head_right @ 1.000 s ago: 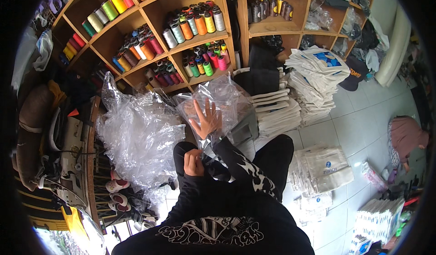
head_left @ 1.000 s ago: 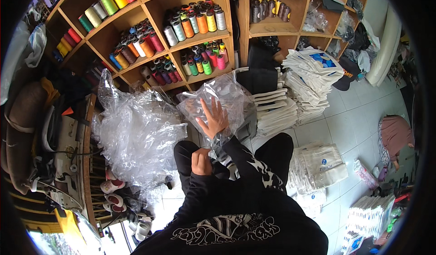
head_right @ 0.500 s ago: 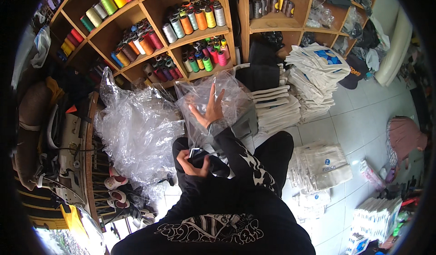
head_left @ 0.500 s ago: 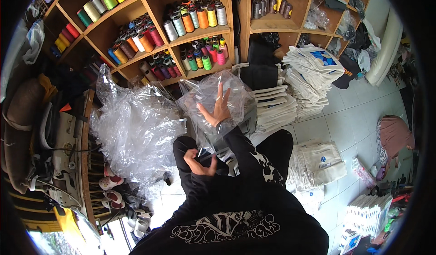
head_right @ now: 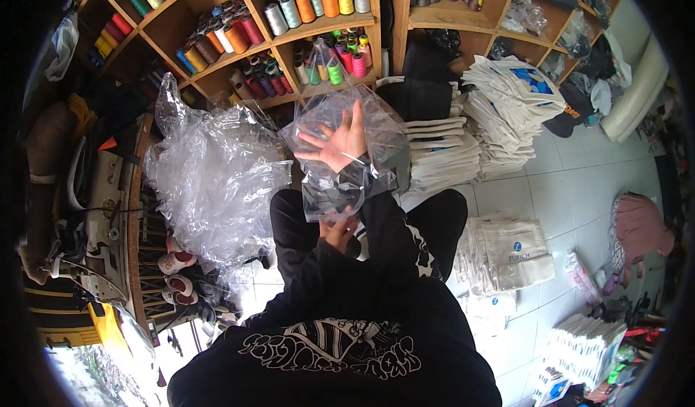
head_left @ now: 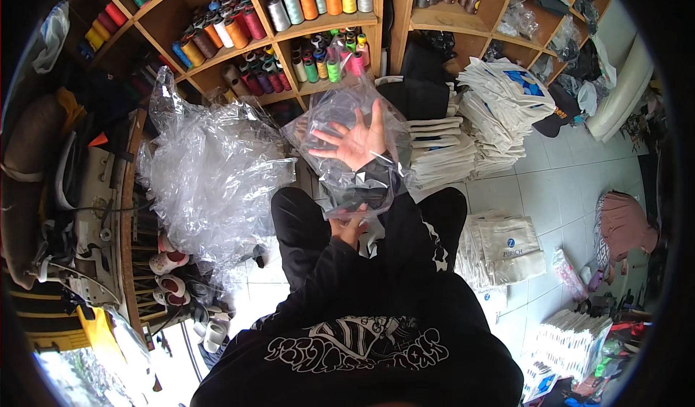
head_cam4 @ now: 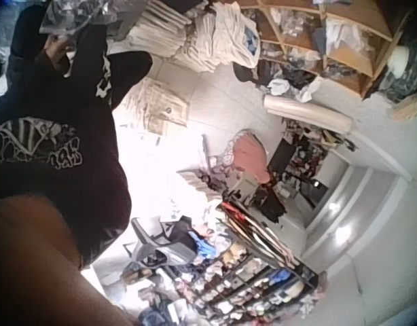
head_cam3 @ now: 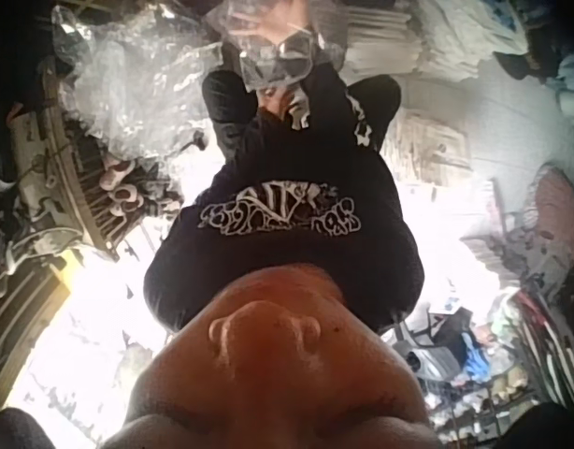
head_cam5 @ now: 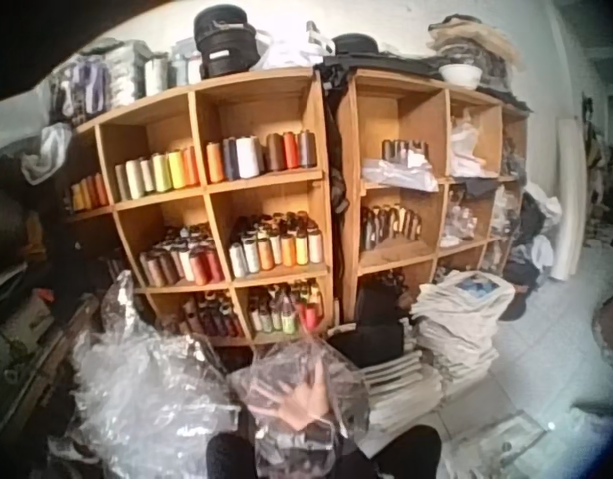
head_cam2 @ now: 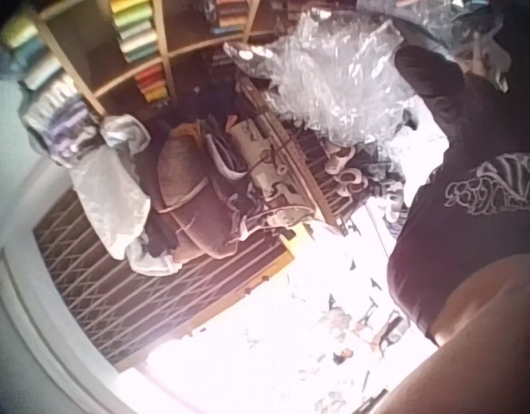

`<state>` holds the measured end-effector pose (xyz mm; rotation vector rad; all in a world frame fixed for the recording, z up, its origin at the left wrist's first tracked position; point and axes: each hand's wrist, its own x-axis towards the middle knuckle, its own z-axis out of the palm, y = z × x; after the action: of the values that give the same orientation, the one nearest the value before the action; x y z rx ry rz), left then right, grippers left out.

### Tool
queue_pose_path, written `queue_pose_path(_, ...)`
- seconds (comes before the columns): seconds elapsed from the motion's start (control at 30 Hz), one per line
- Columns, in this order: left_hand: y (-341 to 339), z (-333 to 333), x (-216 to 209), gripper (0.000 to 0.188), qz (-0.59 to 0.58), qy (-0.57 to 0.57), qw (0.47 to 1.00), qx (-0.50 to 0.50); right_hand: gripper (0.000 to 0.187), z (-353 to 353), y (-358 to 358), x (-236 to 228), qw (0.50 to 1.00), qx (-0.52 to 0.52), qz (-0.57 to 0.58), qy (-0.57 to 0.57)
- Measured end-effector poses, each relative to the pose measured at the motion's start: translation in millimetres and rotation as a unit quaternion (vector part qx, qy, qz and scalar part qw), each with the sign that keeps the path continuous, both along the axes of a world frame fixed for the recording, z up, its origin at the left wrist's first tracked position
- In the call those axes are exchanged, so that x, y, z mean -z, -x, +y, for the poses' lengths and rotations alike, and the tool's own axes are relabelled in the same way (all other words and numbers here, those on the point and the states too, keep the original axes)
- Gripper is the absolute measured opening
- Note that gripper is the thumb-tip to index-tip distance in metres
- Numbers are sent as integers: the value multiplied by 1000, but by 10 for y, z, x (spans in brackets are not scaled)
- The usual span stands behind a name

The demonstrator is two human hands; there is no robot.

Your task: Folding printed tote bags and placing them into individual clear plastic sleeves.

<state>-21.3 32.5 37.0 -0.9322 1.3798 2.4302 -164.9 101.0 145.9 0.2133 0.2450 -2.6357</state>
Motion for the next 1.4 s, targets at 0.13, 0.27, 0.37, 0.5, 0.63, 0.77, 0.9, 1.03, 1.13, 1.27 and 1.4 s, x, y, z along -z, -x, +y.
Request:
queue_pose_path(0.13,150,97,-21,36,211,-43,975,-47,60,82,-20,-10,994,17,-16,108)
queue_pose_path(0.27,341,-11,103,16,399,97,912,-12,47,27,-55,-72,986,17,-1,164)
queue_pose_path(0.37,287,-40,147,12,391,171,905,-12,53,15,-77,-147,979,57,7,194)
queue_pose_path(0.5,32,-1,426,11,299,254,919,24,62,113,1,-199,963,161,69,205)
queue_pose_path(0.63,-217,74,522,6,324,201,924,41,70,230,112,-109,948,183,141,218)
queue_pose_path(0.77,-291,85,580,10,291,210,932,54,75,284,126,-114,945,206,116,228)
queue_pose_path(0.9,-337,30,462,24,268,244,917,164,79,315,93,-139,936,221,134,239)
queue_pose_path(1.03,-304,19,3,59,321,294,888,146,70,351,106,-98,936,210,157,237)
queue_pose_path(1.13,-205,89,-293,57,403,379,832,25,62,326,139,-73,929,242,170,221)
queue_pose_path(1.27,-136,66,-300,45,365,344,865,5,58,226,145,-99,925,320,200,49)
queue_pose_path(1.4,-43,-2,-694,61,470,513,717,-24,70,244,70,-177,866,340,220,-293)
